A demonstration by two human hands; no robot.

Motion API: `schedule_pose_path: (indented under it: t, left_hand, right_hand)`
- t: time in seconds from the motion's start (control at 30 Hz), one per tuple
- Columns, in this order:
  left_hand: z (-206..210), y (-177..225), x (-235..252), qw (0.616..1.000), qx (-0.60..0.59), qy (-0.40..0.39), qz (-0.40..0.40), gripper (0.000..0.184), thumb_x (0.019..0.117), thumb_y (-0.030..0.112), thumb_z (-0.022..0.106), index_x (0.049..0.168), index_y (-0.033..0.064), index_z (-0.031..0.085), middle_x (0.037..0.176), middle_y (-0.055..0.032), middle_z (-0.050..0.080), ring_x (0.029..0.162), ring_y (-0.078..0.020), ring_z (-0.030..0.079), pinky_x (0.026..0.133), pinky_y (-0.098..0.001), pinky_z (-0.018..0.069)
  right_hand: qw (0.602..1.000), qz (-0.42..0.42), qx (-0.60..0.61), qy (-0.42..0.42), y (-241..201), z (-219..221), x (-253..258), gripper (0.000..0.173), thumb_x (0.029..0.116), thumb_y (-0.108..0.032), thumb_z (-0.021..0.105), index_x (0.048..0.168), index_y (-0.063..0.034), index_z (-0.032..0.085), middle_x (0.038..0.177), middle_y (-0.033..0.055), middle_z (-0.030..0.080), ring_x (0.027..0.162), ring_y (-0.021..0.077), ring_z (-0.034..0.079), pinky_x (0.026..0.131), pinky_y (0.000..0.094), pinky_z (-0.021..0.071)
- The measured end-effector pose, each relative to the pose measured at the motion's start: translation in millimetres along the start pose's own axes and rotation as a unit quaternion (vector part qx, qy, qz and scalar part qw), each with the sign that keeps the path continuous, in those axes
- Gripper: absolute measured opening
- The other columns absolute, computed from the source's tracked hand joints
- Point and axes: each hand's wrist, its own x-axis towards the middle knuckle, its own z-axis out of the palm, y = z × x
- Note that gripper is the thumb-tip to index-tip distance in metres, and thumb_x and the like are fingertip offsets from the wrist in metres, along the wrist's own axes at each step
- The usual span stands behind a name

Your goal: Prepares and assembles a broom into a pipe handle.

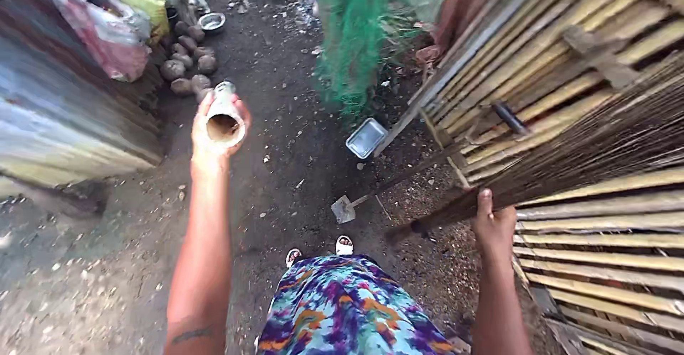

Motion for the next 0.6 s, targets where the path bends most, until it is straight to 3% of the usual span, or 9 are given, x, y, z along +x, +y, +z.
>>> schedule_pose_path:
  t: [0.07, 0.1, 0.13, 0.23, 0.33, 0.47, 0.53, 0.6]
  left_hand:
    - [-4, -8, -2, 0.999, 0.033, -0.025, 0.003, 0.042, 0.1076, 0.047, 0.032, 0.118, 0.0138, 0.056, 0.102, -0.0035, 0.067, 0.094, -0.0116, 0.069, 0.082, -0.0225, 0.0582]
    - [-10, -9, -8, 0.998, 0.045, -0.047, 0.005, 0.042, 0.1084, 0.045, 0.034, 0.125, 0.0131, 0.056, 0.110, -0.0045, 0.067, 0.102, -0.0126, 0.068, 0.088, -0.0241, 0.0572]
    - [-11, -9, -8, 0.997, 0.053, -0.060, 0.006, 0.040, 0.1084, 0.042, 0.035, 0.126, 0.0121, 0.057, 0.110, -0.0054, 0.068, 0.102, -0.0135, 0.067, 0.087, -0.0262, 0.0576]
    - [7, -28, 16, 0.991, 0.050, -0.114, -0.044, 0.033, 0.1077, 0.031, 0.038, 0.109, 0.0076, 0.061, 0.093, -0.0065, 0.070, 0.083, -0.0103, 0.071, 0.071, -0.0205, 0.0601]
    - [15, -45, 27, 0.977, -0.043, -0.135, -0.157, 0.044, 0.1028, 0.041, 0.052, 0.105, -0.0006, 0.064, 0.090, -0.0131, 0.072, 0.080, -0.0176, 0.074, 0.069, -0.0242, 0.0625]
    - [25, -80, 22, 0.982, -0.023, -0.088, -0.167, 0.052, 0.1064, 0.052, 0.033, 0.106, 0.0043, 0.056, 0.086, -0.0088, 0.069, 0.077, -0.0150, 0.072, 0.066, -0.0236, 0.0618]
    - [17, -95, 24, 0.977, -0.050, -0.080, -0.191, 0.046, 0.1021, 0.047, 0.052, 0.104, 0.0028, 0.062, 0.088, -0.0101, 0.071, 0.079, -0.0159, 0.074, 0.067, -0.0237, 0.0620]
    - [9, -104, 21, 0.973, -0.083, -0.062, -0.208, 0.043, 0.0996, 0.044, 0.058, 0.102, 0.0017, 0.062, 0.089, -0.0110, 0.071, 0.081, -0.0162, 0.074, 0.068, -0.0237, 0.0623]
  right_hand:
    - [0.999, 0.011, -0.033, 0.023, -1, -14, 6, 0.040, 0.1095, -0.023, 0.045, 0.131, 0.0090, 0.056, 0.117, 0.0170, 0.071, 0.107, 0.0119, 0.069, 0.101, 0.0338, 0.0539]
    - [0.999, 0.016, -0.036, 0.029, -7, -19, 7, 0.040, 0.1092, -0.023, 0.046, 0.132, 0.0095, 0.055, 0.117, 0.0180, 0.070, 0.108, 0.0132, 0.069, 0.101, 0.0351, 0.0535]
    - [0.999, 0.019, -0.026, 0.044, -16, -24, 8, 0.041, 0.1088, -0.022, 0.047, 0.133, 0.0108, 0.054, 0.117, 0.0187, 0.069, 0.108, 0.0145, 0.068, 0.101, 0.0362, 0.0529]
    - [0.988, -0.034, 0.074, 0.133, -35, -47, 26, 0.036, 0.1077, -0.016, 0.046, 0.129, 0.0121, 0.051, 0.101, 0.0094, 0.075, 0.092, 0.0111, 0.073, 0.091, 0.0330, 0.0607]
    - [0.958, -0.112, 0.214, 0.156, -51, -68, 51, 0.032, 0.1080, -0.011, 0.037, 0.128, 0.0124, 0.045, 0.089, 0.0109, 0.074, 0.082, 0.0199, 0.075, 0.084, 0.0399, 0.0646]
    - [0.932, -0.142, 0.307, 0.132, -75, -83, 74, 0.026, 0.1093, -0.013, 0.033, 0.119, 0.0047, 0.049, 0.084, 0.0099, 0.072, 0.078, 0.0233, 0.075, 0.081, 0.0429, 0.0657]
    - [0.930, -0.135, 0.322, 0.116, -83, -81, 71, 0.028, 0.1100, -0.014, 0.033, 0.116, 0.0057, 0.052, 0.084, 0.0108, 0.072, 0.079, 0.0240, 0.075, 0.080, 0.0435, 0.0649]
    - [0.932, -0.148, 0.318, 0.085, -87, -71, 58, 0.029, 0.1089, -0.014, 0.034, 0.116, 0.0061, 0.053, 0.085, 0.0082, 0.073, 0.079, 0.0219, 0.074, 0.080, 0.0427, 0.0649]
